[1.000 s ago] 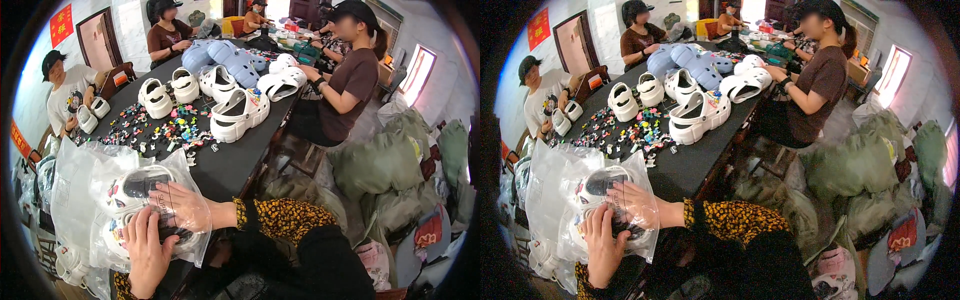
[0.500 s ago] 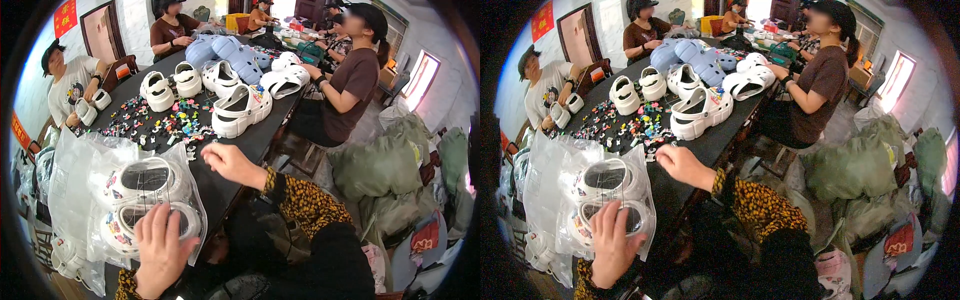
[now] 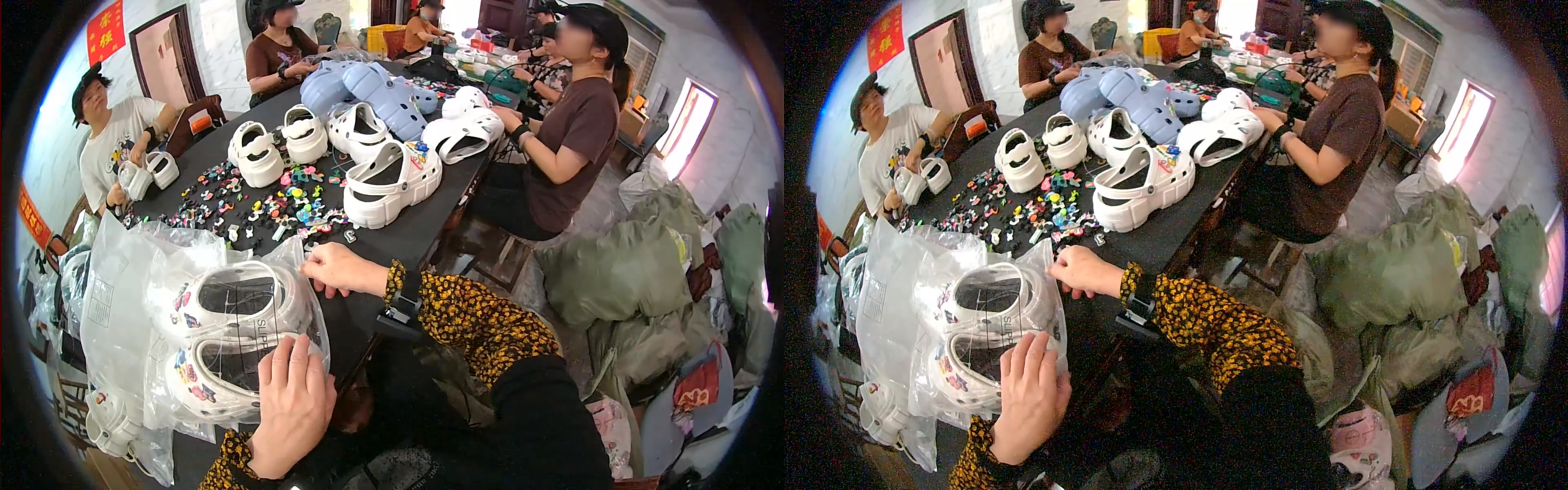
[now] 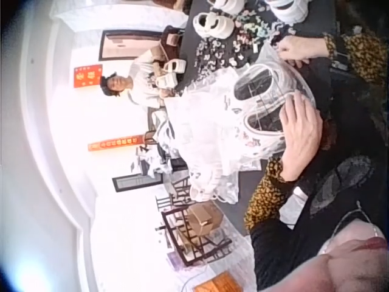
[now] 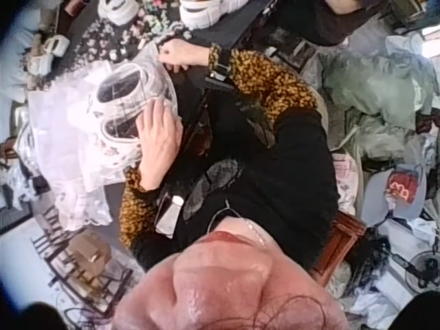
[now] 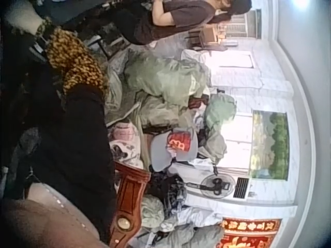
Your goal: Apply decorative charms to white and blue clogs and pack them into plastic bags.
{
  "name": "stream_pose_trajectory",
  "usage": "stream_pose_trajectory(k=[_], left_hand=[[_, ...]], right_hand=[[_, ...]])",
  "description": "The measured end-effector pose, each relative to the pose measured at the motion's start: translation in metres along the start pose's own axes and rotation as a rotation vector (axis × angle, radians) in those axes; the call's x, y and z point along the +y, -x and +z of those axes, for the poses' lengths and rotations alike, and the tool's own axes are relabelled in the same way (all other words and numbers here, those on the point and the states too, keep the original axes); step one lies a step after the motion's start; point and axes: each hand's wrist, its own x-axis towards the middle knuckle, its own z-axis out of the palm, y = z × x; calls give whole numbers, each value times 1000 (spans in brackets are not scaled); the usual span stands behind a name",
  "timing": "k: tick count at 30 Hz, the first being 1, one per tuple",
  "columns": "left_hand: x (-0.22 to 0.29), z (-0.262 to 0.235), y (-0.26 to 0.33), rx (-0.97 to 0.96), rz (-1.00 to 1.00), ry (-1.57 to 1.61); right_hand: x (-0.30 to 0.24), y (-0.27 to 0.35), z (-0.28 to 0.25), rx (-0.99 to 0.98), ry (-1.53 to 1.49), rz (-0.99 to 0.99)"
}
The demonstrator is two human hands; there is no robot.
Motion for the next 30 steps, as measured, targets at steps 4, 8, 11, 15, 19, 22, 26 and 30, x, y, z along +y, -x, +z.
stream_pose_trajectory(k=[4,8,11,15,19,22,26,30], left_hand=[[-2,3,1,75,16,48],[-4,1,1,120,13,64],[-7,-2,3,127,7,112],[-9,-4,6,123,61,136],[-8,-7,9,136,71,134],[-7,-10,12,132,56,158],[-6,-14,14,141,58,161],[-7,-14,15,174,38,181]], right_hand=[[0,-3,4,12,1,-20],[0,-5,7,57,-9,-35],[-2,-7,8,63,-80,-7],[-5,-12,4,98,-171,34],[-7,-20,-2,143,-212,30],[-8,-27,-7,191,-302,35],[-9,-29,-12,219,-280,21],[-10,-21,-11,222,-274,-6]])
